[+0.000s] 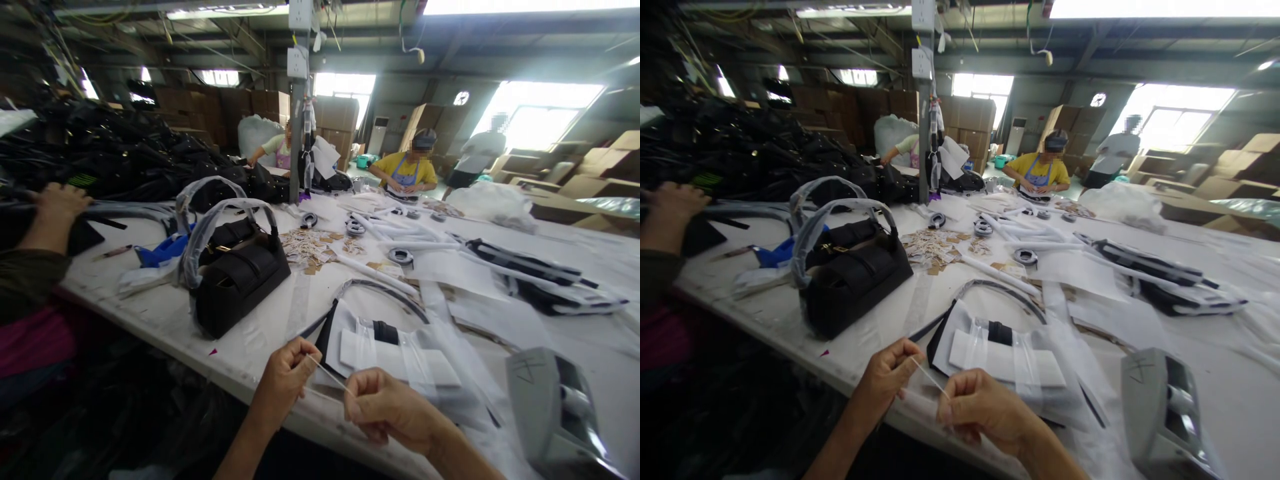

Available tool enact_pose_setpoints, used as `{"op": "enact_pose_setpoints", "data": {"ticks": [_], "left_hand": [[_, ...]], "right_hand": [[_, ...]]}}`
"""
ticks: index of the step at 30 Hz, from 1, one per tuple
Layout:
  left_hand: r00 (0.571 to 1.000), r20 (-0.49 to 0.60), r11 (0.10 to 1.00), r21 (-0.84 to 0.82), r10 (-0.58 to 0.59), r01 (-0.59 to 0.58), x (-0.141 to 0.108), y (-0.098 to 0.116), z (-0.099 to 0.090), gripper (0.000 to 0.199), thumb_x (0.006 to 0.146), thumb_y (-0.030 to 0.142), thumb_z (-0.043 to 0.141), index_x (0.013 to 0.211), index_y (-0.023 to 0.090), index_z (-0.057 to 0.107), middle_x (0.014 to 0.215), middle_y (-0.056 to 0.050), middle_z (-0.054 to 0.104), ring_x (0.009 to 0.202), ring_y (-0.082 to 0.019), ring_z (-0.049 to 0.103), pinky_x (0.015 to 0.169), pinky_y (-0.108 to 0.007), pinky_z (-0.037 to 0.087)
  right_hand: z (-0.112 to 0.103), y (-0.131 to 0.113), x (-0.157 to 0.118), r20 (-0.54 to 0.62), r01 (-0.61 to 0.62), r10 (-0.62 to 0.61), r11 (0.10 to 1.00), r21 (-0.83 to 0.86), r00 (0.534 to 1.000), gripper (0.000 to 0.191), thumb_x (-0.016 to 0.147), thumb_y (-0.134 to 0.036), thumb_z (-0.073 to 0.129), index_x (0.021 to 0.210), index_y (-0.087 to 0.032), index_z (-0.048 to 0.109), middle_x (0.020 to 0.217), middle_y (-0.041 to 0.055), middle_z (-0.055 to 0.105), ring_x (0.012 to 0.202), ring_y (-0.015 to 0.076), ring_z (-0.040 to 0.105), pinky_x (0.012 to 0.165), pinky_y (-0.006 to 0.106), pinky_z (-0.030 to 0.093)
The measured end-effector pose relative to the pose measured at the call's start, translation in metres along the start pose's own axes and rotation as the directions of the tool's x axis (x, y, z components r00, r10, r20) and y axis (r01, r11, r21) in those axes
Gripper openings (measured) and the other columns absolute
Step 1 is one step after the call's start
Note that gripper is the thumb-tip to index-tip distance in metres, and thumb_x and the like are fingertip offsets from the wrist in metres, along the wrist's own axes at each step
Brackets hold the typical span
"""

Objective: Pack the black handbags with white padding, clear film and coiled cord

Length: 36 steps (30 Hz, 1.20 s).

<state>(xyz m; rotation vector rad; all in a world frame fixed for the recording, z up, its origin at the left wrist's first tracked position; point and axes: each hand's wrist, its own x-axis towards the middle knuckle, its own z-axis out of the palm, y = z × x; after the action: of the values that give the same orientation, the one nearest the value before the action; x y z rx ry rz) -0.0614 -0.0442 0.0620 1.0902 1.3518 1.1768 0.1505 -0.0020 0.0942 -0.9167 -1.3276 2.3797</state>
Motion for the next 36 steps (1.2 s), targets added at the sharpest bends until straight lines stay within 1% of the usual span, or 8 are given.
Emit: {"op": "enact_pose_setpoints", "data": {"ticks": [3,5,8,11,15,18,26,36], "left_hand": [[1.000,0.028,0.999,-0.038,-0.001,0.002,0.005,-0.006,0.002,0.042,0.076,0.058,0.068,0.079,0.017,0.059,0.050,0.008,0.042,0.041,-0.006,0.036,0.041,-0.018,0.029],[0.991,0.134,0.999,-0.050,-0.013,0.020,0.005,-0.006,0.010,0.042,0.078,0.058,0.068,0.078,0.017,0.058,0.050,0.008,0.041,0.040,-0.006,0.036,0.041,-0.018,0.028],[0.951,0.303,0.992,-0.120,0.061,-0.025,0.009,0.003,0.020,0.045,0.082,0.062,0.063,0.084,0.017,0.061,0.058,0.005,0.049,0.047,-0.009,0.045,0.049,-0.021,0.038],[0.934,0.292,0.977,-0.005,0.206,-0.214,0.028,0.018,0.017,0.042,0.091,0.057,0.051,0.096,0.018,0.065,0.081,-0.003,0.064,0.072,-0.015,0.059,0.069,-0.027,0.046],[0.956,0.090,0.743,0.611,0.280,-0.275,0.083,0.025,0.003,0.024,0.095,0.030,0.045,0.095,0.020,0.067,0.099,-0.007,0.068,0.097,-0.021,0.061,0.088,-0.033,0.043],[0.975,0.112,0.586,0.784,0.193,-0.206,0.129,0.011,0.000,0.024,0.088,0.017,0.047,0.092,0.019,0.071,0.101,-0.011,0.070,0.101,-0.026,0.063,0.091,-0.037,0.043],[0.959,0.251,0.653,0.706,0.133,-0.276,0.176,-0.028,0.013,0.035,0.089,0.020,0.047,0.113,0.025,0.073,0.105,-0.009,0.073,0.101,-0.024,0.065,0.089,-0.032,0.045],[0.935,0.224,0.872,0.351,0.277,-0.342,0.182,-0.040,0.016,0.022,0.086,0.021,0.054,0.102,0.023,0.069,0.100,-0.004,0.069,0.089,-0.018,0.064,0.081,-0.026,0.046]], "right_hand": [[0.001,-0.010,-0.011,-0.097,0.198,-0.200,0.980,-0.033,0.975,0.030,0.070,-0.041,0.084,0.073,-0.015,0.069,0.111,0.0078,0.066,0.081,0.0126,0.063,0.068,0.023,0.047],[0.003,-0.017,-0.012,-0.130,0.295,-0.290,0.955,0.017,0.948,0.029,0.072,-0.043,0.083,0.074,-0.017,0.069,0.127,0.0090,0.062,0.112,0.0220,0.058,0.096,0.032,0.044],[0.006,-0.031,-0.006,-0.235,0.414,-0.367,0.890,0.193,0.900,0.032,0.073,-0.049,0.080,0.074,-0.021,0.064,0.102,0.0073,0.069,0.110,0.0257,0.060,0.104,0.042,0.041],[-0.003,-0.050,0.005,-0.354,0.472,-0.378,0.851,0.231,0.855,0.036,0.073,-0.051,0.079,0.073,-0.022,0.058,0.066,-0.0015,0.056,0.069,0.0163,0.060,0.076,0.034,0.053],[-0.043,-0.074,0.030,-0.374,0.275,-0.266,0.961,-0.031,0.888,0.035,0.073,-0.044,0.079,0.079,-0.019,0.056,0.060,-0.0053,0.052,0.042,0.0051,0.040,0.043,0.020,0.039],[-0.084,-0.078,0.064,-0.431,0.069,-0.168,0.969,-0.236,0.887,0.023,0.078,-0.034,0.070,0.088,-0.018,0.057,0.062,-0.0054,0.056,0.040,0.0052,0.043,0.039,0.017,0.037],[-0.152,-0.070,0.147,-0.349,-0.432,0.318,0.841,-0.325,0.882,0.023,0.084,-0.020,0.050,0.062,-0.014,0.056,0.044,0.0002,0.052,0.032,0.0086,0.042,0.031,0.017,0.030],[-0.168,-0.060,0.163,-0.059,-0.391,0.391,0.874,-0.289,0.918,0.028,0.076,-0.026,0.046,0.049,-0.019,0.043,0.033,-0.0062,0.031,0.030,0.0048,0.019,0.033,0.015,0.020]]}}
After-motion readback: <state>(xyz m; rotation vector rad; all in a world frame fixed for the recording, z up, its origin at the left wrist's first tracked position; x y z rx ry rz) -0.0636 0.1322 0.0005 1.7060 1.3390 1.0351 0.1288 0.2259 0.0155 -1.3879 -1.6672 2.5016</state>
